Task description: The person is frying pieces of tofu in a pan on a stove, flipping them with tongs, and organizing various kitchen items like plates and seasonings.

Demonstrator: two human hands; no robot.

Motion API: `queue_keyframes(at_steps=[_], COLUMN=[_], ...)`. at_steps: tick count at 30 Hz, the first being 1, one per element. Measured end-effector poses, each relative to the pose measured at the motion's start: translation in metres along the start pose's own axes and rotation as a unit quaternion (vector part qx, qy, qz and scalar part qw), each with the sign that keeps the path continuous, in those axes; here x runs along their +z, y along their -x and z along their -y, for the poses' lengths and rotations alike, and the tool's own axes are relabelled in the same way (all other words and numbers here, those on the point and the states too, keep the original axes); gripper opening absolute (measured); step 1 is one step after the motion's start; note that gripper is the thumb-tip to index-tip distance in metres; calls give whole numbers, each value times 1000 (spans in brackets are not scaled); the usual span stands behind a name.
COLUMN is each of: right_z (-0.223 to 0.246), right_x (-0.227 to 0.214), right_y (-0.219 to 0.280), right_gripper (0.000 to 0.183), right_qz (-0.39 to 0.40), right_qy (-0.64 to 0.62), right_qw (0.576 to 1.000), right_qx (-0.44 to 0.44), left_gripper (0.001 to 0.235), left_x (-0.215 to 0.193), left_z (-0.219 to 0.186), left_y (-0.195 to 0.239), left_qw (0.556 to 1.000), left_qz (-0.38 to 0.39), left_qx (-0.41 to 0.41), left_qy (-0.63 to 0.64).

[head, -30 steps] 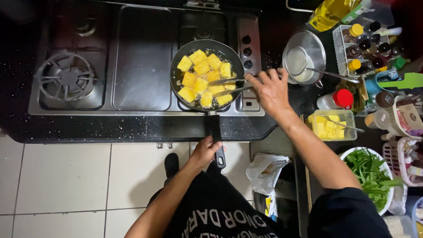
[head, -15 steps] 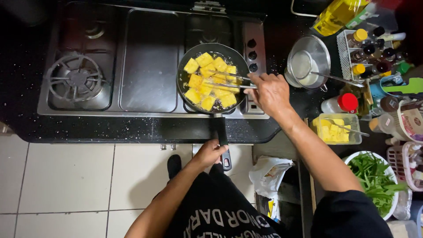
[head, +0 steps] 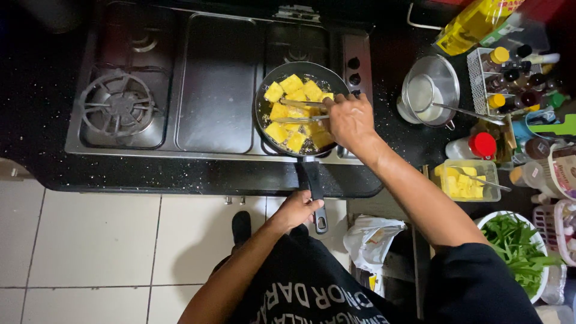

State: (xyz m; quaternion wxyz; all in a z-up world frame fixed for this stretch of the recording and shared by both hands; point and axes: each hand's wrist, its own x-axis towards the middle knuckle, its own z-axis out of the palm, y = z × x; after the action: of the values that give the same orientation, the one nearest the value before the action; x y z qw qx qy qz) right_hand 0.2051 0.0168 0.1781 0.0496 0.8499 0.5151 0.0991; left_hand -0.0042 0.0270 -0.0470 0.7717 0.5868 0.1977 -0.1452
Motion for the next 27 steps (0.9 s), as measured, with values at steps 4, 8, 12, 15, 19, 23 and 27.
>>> queue_keyframes(at_steps=[4, 8, 12, 15, 19, 23, 27], right_z=[2, 3, 6, 11, 21, 32, 33], right_x=[10, 24, 21, 12, 5, 13, 24], right_y=[-3, -3, 1, 3, -2, -8, -11], right_gripper=[41, 34, 33, 35, 36, 35, 34], right_qz=[-3, 4, 19, 44, 59, 42, -10], right_qy=[1, -5, -46, -73, -83, -76, -51], right_qw=[1000, 1000, 999, 995, 992, 994, 998], right_qx=[-5, 6, 23, 49, 78, 68, 38], left_gripper=[22, 21, 22, 22, 21, 24, 26], left_x=[-1, -2, -2, -2, -1, -1, -1], left_z=[-10, -10, -10, -9, -15, 0, -18], left_y=[7, 6, 5, 6, 11, 2, 11], left_qw=[1000, 1000, 999, 1000, 1000, 1000, 999], left_qz=[10, 13, 15, 20, 14, 9, 4], left_qx=[8, -11, -30, -17, -22, -10, -24], left_qy=[22, 14, 5, 12, 2, -5, -39])
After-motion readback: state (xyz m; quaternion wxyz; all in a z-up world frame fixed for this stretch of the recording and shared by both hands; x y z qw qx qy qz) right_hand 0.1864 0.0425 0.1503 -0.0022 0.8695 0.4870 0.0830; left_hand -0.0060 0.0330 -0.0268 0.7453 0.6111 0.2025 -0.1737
